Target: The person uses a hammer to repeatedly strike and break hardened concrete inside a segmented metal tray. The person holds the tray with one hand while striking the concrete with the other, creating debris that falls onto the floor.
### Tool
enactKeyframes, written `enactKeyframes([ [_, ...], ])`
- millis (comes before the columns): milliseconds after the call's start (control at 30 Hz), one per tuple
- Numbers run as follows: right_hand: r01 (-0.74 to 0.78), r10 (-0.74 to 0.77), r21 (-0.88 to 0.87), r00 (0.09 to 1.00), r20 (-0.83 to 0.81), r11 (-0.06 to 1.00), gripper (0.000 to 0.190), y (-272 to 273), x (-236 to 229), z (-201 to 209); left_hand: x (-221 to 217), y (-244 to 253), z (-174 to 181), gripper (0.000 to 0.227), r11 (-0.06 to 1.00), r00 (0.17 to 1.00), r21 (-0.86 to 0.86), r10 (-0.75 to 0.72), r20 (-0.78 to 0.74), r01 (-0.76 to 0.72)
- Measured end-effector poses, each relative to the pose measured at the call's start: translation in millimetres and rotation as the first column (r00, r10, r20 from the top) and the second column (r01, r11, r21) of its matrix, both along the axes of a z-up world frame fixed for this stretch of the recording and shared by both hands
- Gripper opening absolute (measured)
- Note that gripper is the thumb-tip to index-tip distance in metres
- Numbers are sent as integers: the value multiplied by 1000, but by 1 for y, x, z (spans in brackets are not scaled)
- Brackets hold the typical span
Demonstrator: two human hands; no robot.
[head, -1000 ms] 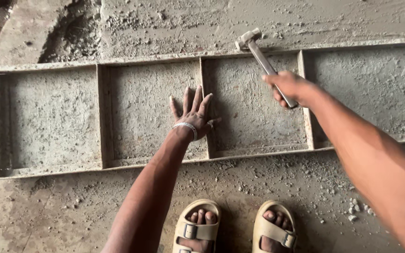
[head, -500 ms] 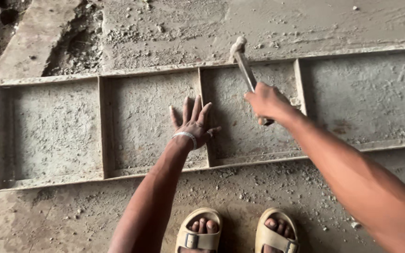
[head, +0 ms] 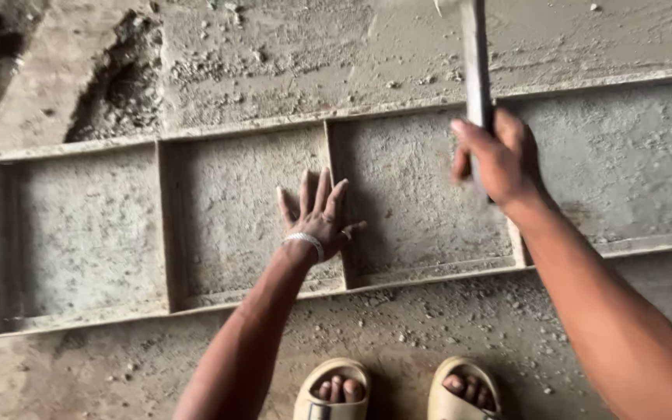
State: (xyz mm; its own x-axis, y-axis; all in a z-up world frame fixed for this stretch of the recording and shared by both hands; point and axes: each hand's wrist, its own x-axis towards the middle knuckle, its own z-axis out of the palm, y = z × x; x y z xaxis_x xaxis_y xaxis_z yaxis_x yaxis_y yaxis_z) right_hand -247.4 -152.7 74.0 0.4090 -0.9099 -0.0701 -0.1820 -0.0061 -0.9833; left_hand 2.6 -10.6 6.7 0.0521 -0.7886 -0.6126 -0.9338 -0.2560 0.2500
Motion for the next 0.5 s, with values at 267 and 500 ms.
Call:
enactKeyframes([
  [267,-61,109,91,601,-792,994,21,-1,10,-45,-3,3,-1,93,1000,1000,4,2,-20,-2],
  [500,165,-118,35,824,-554,986,23,-9,-12,-73,2,7,-7,96,1000,999,-1,12,-36,-12],
])
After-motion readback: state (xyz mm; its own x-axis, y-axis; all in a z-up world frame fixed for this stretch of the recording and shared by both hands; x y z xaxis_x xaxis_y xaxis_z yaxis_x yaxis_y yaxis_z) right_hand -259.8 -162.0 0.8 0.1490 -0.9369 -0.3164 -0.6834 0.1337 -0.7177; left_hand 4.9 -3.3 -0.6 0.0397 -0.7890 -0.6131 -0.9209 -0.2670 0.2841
